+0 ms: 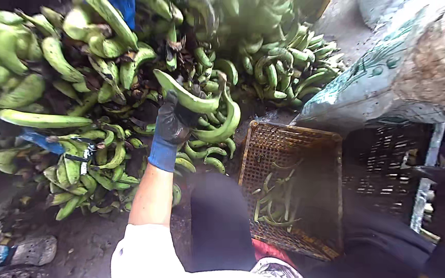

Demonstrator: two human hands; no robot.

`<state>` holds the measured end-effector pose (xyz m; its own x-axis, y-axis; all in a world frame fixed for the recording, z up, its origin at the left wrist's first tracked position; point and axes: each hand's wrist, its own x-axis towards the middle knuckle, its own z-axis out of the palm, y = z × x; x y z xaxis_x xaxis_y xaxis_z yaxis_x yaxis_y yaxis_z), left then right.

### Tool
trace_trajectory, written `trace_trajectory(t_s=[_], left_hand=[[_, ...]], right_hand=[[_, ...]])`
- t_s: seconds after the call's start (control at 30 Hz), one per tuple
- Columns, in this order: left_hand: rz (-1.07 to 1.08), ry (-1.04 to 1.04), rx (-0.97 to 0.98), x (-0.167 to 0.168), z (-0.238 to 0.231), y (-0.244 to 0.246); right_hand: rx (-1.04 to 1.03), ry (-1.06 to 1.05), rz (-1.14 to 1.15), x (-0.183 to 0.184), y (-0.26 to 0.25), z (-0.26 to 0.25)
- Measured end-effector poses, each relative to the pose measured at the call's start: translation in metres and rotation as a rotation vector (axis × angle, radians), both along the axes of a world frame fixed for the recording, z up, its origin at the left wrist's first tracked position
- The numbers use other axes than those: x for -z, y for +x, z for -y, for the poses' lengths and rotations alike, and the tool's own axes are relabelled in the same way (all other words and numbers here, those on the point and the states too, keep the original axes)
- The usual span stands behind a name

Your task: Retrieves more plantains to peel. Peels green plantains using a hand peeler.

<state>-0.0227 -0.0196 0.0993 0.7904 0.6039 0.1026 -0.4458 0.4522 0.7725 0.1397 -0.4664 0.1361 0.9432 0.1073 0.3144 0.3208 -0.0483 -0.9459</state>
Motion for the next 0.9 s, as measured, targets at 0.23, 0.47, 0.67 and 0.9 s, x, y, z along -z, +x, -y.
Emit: trace_trajectory(t_s=[0.23, 0.47, 0.67, 0.9], left_hand=[[-0.071, 0.135, 0.203, -0.055, 0.144, 0.049], [-0.182, 0.585, 0.407, -0.031, 0.214, 0.036], [-0.129, 0.552, 0.382, -0.026, 0.226, 0.037], [0.002, -0.048, 0.617, -0.037, 0.207, 0.042]], right_hand=[[-0.333, 0.464, -0.308, 0.031, -0.018, 0.001], [-0.175, 0.060, -0.133, 0.069, -0.095, -0.012], [-0.313, 0.038, 0.075, 0.033, -0.098, -0.003], [-0.640, 0.004, -0.714, 0.016, -0.071, -0.001]])
